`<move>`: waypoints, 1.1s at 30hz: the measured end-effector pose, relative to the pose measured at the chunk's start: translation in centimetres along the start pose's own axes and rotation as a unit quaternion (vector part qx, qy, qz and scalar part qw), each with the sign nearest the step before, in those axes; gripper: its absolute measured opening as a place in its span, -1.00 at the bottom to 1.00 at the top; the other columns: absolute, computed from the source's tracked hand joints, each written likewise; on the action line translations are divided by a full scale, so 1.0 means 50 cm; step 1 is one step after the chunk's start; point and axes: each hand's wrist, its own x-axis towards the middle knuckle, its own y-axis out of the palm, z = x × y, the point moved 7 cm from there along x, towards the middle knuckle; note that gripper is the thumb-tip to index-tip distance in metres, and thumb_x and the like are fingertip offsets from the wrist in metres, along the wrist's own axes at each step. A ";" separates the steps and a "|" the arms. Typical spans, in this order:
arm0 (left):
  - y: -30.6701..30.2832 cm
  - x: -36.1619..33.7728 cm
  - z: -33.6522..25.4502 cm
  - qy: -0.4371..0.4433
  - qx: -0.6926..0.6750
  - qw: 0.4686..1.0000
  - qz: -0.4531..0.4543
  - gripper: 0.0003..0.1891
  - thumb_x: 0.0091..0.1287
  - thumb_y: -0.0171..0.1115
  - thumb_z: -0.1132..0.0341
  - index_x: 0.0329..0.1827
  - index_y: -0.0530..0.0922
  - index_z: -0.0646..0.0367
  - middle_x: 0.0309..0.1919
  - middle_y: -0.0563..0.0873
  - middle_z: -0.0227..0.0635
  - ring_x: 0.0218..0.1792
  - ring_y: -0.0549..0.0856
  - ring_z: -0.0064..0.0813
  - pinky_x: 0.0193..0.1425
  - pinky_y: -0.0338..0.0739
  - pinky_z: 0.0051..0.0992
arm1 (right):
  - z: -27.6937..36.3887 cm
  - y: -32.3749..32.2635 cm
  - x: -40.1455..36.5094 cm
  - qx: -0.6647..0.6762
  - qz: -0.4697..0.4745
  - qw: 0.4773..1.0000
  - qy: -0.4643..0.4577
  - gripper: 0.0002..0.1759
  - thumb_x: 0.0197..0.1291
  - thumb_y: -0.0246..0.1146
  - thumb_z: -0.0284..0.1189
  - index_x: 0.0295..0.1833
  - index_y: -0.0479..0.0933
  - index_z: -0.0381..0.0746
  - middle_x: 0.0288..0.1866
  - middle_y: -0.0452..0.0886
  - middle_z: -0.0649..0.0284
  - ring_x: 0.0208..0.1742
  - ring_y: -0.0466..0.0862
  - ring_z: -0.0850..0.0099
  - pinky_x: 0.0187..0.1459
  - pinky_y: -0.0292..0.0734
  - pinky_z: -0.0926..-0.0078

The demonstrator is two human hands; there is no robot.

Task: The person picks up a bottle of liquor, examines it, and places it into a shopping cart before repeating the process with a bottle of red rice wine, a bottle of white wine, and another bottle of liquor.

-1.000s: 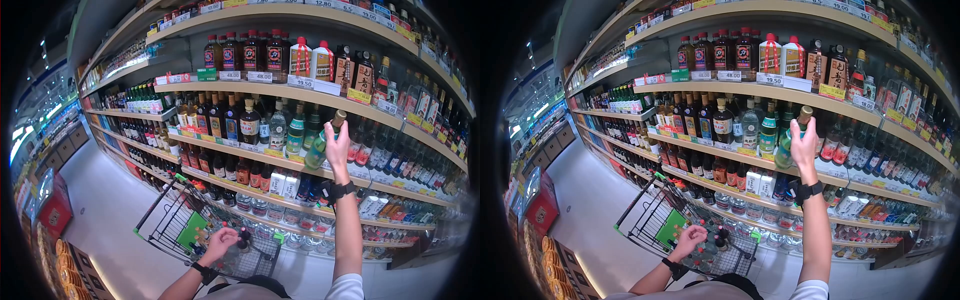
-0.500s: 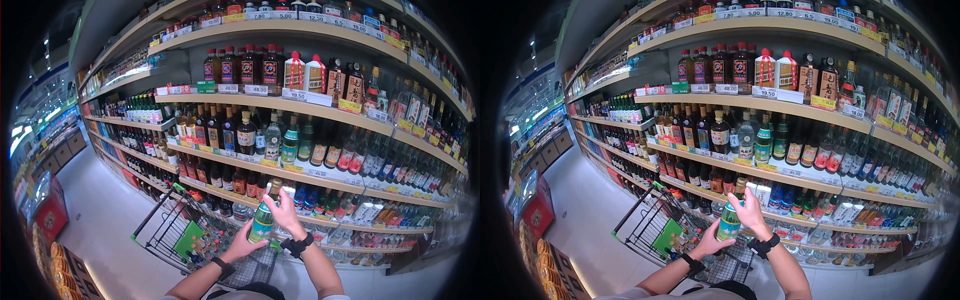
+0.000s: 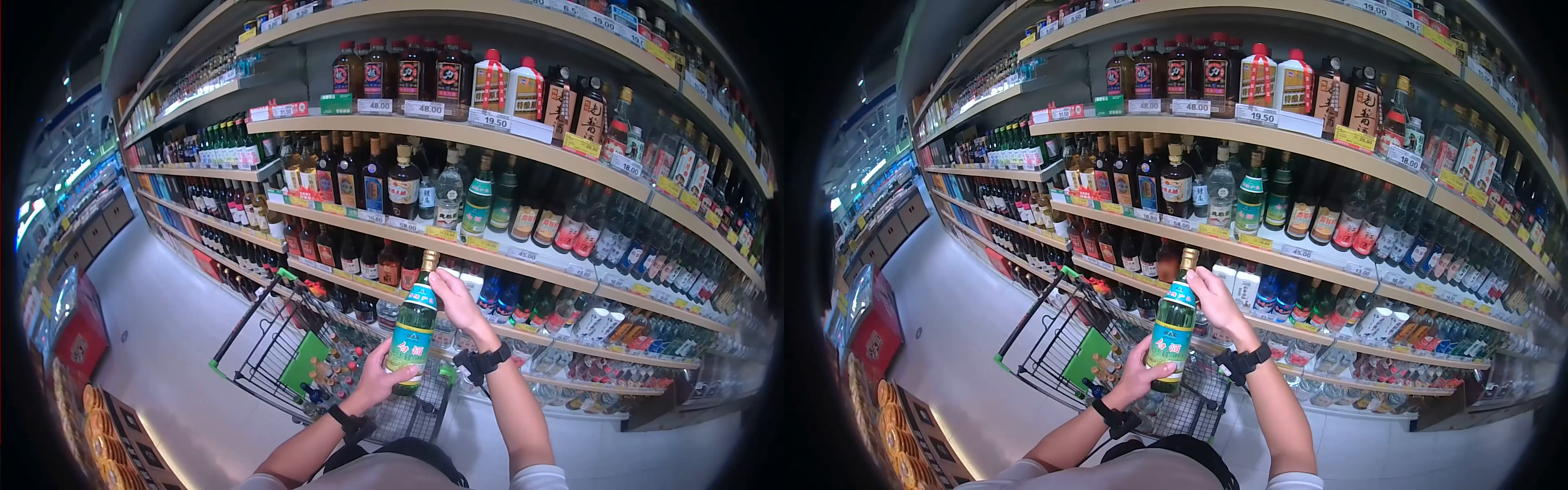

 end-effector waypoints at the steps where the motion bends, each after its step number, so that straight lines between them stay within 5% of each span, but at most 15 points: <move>1: -0.008 -0.002 -0.004 -0.001 -0.013 1.000 0.006 -0.33 0.21 0.46 0.43 0.38 0.36 0.30 0.11 0.64 -0.30 0.10 0.64 -0.53 0.25 0.52 -0.44 | 0.005 0.009 0.005 0.013 -0.005 1.000 0.006 -0.65 0.55 0.05 -0.18 -0.26 0.37 -0.20 -0.41 0.31 0.52 -0.36 0.30 0.72 -0.34 0.27 0.64; 19: -0.293 0.005 -0.036 -0.012 -0.084 0.992 0.093 -0.38 0.26 0.45 0.37 0.37 0.39 0.22 0.06 0.64 -0.40 0.06 0.61 -0.62 0.19 0.52 -0.51 | -0.056 0.222 0.107 0.021 -0.104 0.991 0.078 -0.69 0.53 0.09 -0.14 -0.18 0.51 -0.13 -0.41 0.30 0.61 -0.39 0.27 0.74 -0.37 0.14 0.68; 25: -0.369 0.009 -0.032 -0.025 -0.090 0.986 0.140 -0.36 0.27 0.47 0.31 0.37 0.39 0.24 0.12 0.62 -0.37 0.09 0.61 -0.60 0.22 0.51 -0.49 | -0.042 0.314 0.127 0.104 -0.090 0.988 0.066 -0.62 0.54 0.04 -0.17 0.02 0.53 -0.30 -0.16 0.66 0.31 -0.13 0.64 0.53 -0.07 0.50 0.62; 26: -0.376 0.011 -0.033 -0.023 -0.089 0.984 0.153 -0.38 0.31 0.41 0.29 0.39 0.37 0.24 0.14 0.61 -0.35 0.12 0.60 -0.59 0.25 0.50 -0.49 | -0.042 0.322 0.126 0.121 -0.049 0.988 0.077 -0.58 0.54 0.03 -0.19 0.13 0.48 -0.36 0.00 0.69 0.07 0.05 0.69 0.35 0.12 0.57 0.43; 29: -0.395 0.002 0.008 -0.118 -0.271 0.933 0.205 -0.43 0.38 0.31 0.27 0.39 0.34 0.23 0.16 0.61 -0.31 0.12 0.63 -0.53 0.24 0.53 -0.47 | -0.010 0.357 0.129 0.157 -0.056 0.984 0.069 -0.60 0.53 0.03 -0.21 0.17 0.44 -0.35 0.00 0.68 0.01 0.03 0.70 0.32 0.13 0.59 0.33; 30: -0.389 -0.004 -0.006 -0.114 -0.323 0.905 0.252 -0.30 0.35 0.30 0.03 0.41 0.28 0.27 0.10 0.63 -0.05 0.04 0.72 -0.24 0.09 0.69 -0.27 | -0.005 0.363 0.134 0.163 -0.057 0.983 0.064 -0.60 0.51 0.05 -0.24 0.23 0.38 -0.34 0.03 0.66 -0.07 0.05 0.70 0.23 0.14 0.60 0.21; 33: -0.394 -0.031 -0.015 -0.169 -0.379 0.839 0.351 -0.18 0.30 0.27 -0.18 0.40 0.29 0.30 0.03 0.65 0.04 -0.09 0.76 -0.19 -0.07 0.74 -0.26 | 0.024 0.402 0.133 0.210 -0.023 0.977 0.043 -0.58 0.48 0.07 -0.27 0.26 0.32 -0.33 0.06 0.64 -0.12 0.07 0.70 0.12 0.13 0.60 0.18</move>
